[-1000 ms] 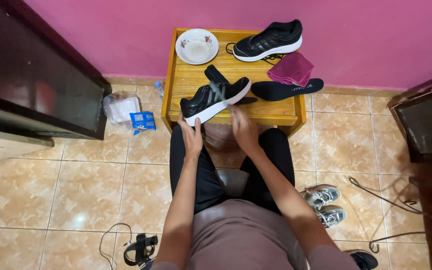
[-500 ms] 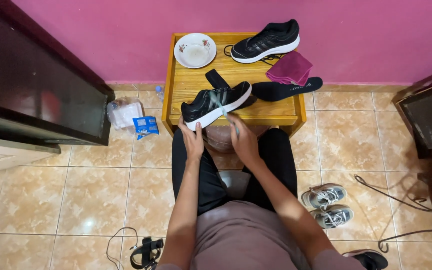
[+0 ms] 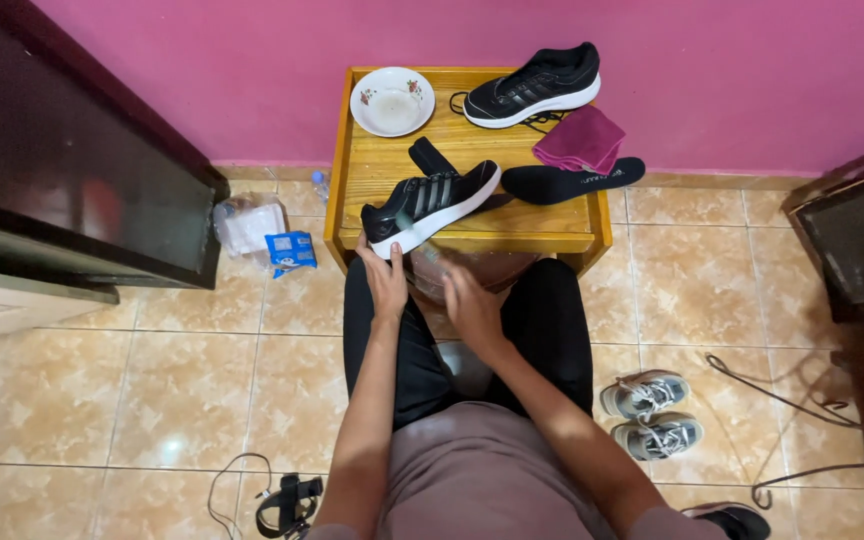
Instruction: The person scrubs a black sneaker with a toothbrush, repeatedly dipping the brush into a small bowl of liquid and cleaning the shoe's upper and sole. The shoe is held in the left hand while the right hand performs the scrubbing.
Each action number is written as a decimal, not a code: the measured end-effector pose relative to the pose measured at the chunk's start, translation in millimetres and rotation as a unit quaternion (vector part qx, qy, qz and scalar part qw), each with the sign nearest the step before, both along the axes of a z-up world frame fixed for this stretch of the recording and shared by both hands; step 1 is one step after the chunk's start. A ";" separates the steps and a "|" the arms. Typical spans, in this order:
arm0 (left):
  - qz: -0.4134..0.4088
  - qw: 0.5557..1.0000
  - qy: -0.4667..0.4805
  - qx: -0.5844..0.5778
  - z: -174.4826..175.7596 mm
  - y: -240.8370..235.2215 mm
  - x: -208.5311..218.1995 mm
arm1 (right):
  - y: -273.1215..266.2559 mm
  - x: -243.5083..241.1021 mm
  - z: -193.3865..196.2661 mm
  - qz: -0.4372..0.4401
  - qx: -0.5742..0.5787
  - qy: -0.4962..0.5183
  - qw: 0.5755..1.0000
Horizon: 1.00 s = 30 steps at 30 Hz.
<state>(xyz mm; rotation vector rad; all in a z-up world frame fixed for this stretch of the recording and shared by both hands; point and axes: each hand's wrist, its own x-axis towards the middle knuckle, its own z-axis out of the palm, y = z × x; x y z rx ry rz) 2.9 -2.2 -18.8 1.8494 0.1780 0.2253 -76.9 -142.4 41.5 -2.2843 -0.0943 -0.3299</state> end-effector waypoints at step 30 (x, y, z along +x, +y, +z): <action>-0.003 1.000 -0.004 0.026 0.1 3.6 -0.1 | 19.7 18.3 -14.0 -0.003 -0.114 0.010 0.993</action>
